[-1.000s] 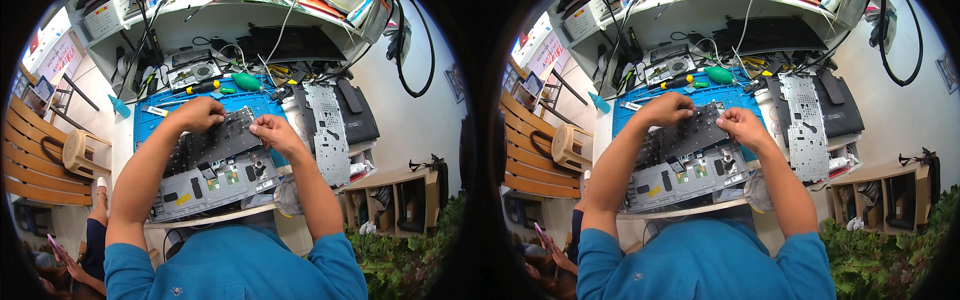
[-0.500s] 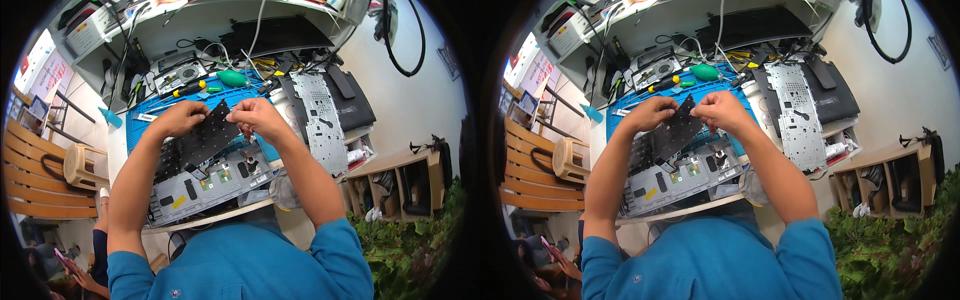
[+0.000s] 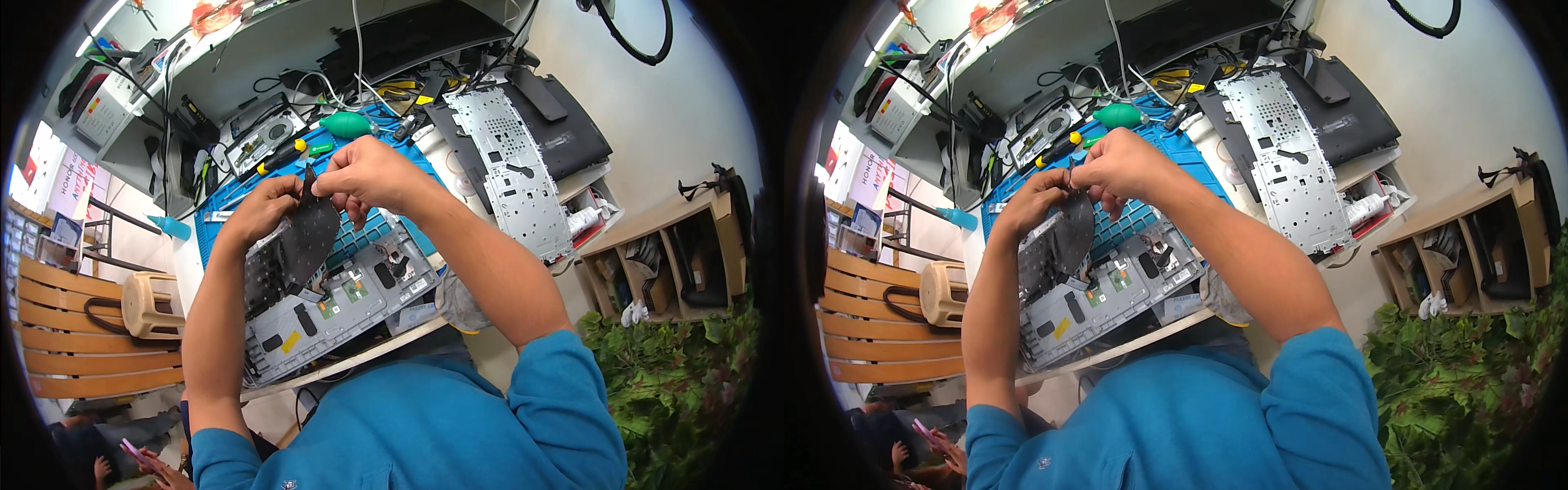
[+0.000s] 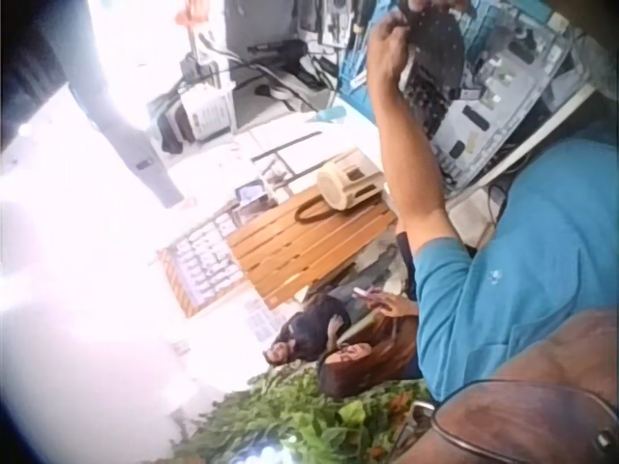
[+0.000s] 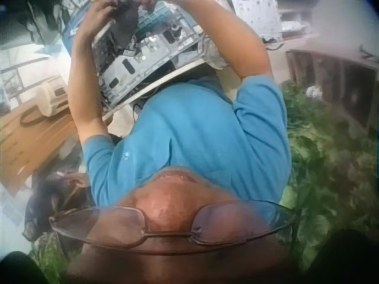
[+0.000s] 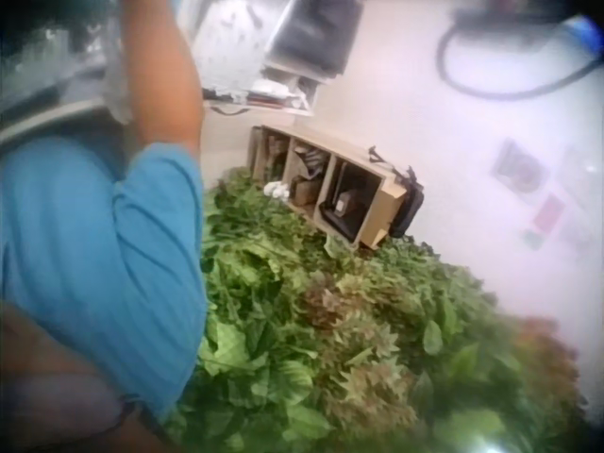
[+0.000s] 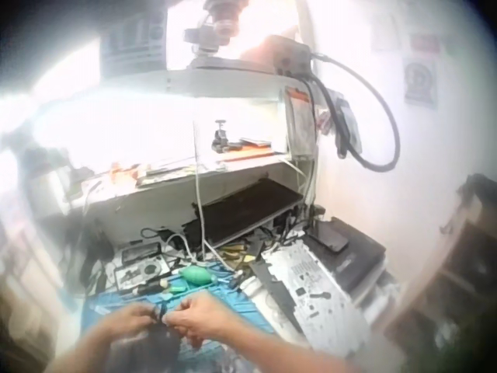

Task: The person removes the keyboard from a laptop by hand and with a thin metal tool, then uses a blue air blower on the interior components.

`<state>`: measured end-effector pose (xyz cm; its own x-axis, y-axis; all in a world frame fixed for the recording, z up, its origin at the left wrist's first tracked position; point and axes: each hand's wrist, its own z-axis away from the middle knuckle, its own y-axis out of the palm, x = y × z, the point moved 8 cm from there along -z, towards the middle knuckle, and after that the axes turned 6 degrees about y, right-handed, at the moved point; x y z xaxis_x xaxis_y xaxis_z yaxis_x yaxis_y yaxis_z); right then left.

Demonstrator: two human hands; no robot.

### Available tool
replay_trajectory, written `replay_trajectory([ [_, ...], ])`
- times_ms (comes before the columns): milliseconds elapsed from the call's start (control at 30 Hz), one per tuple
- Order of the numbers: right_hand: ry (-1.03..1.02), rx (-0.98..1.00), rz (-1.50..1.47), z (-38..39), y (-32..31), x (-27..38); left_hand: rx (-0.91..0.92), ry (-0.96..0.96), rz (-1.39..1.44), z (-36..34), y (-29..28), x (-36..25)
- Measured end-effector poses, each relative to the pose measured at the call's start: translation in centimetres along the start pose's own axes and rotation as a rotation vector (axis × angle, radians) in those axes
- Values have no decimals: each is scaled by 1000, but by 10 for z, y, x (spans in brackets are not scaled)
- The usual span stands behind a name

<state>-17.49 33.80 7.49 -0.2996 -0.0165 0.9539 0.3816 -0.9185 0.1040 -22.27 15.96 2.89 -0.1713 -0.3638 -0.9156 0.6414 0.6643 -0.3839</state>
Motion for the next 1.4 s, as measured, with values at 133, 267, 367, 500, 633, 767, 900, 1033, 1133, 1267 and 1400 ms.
replay_trajectory([
  [133, 17, 4, 11, 1, 2, 3, 11, 17, 7, 0, 1, -1],
  [267, 18, 19, 12, 2, 7, 6, -21, -9, 62, 3, -1, 4],
  [367, 9, 36, 2, 1, 6, 6, -30, 3, 65, 2, 3, -6],
  [500, -3, 46, 19, -2, 8, 8, -48, -13, 58, 5, 0, -6],
  [633, -16, 56, 58, -6, 11, 11, -72, -33, 48, 8, 1, -15],
  [767, 61, 85, 25, -6, 15, 15, -90, -54, 57, 7, -7, 1],
  [900, 77, 83, 0, -9, 15, 15, -93, -55, 88, 6, -7, 4],
  [1033, 89, 82, 15, -10, 15, 16, -88, -60, 125, 7, -6, 4],
  [1133, 75, 80, 28, -7, 16, 20, -89, -64, 137, 5, -7, 11],
  [1267, 66, 88, 38, -10, 19, 20, -104, -77, 140, 9, -10, 15],
  [1400, 71, 56, 67, -8, 15, 19, -60, -54, 152, 7, -5, 6],
])
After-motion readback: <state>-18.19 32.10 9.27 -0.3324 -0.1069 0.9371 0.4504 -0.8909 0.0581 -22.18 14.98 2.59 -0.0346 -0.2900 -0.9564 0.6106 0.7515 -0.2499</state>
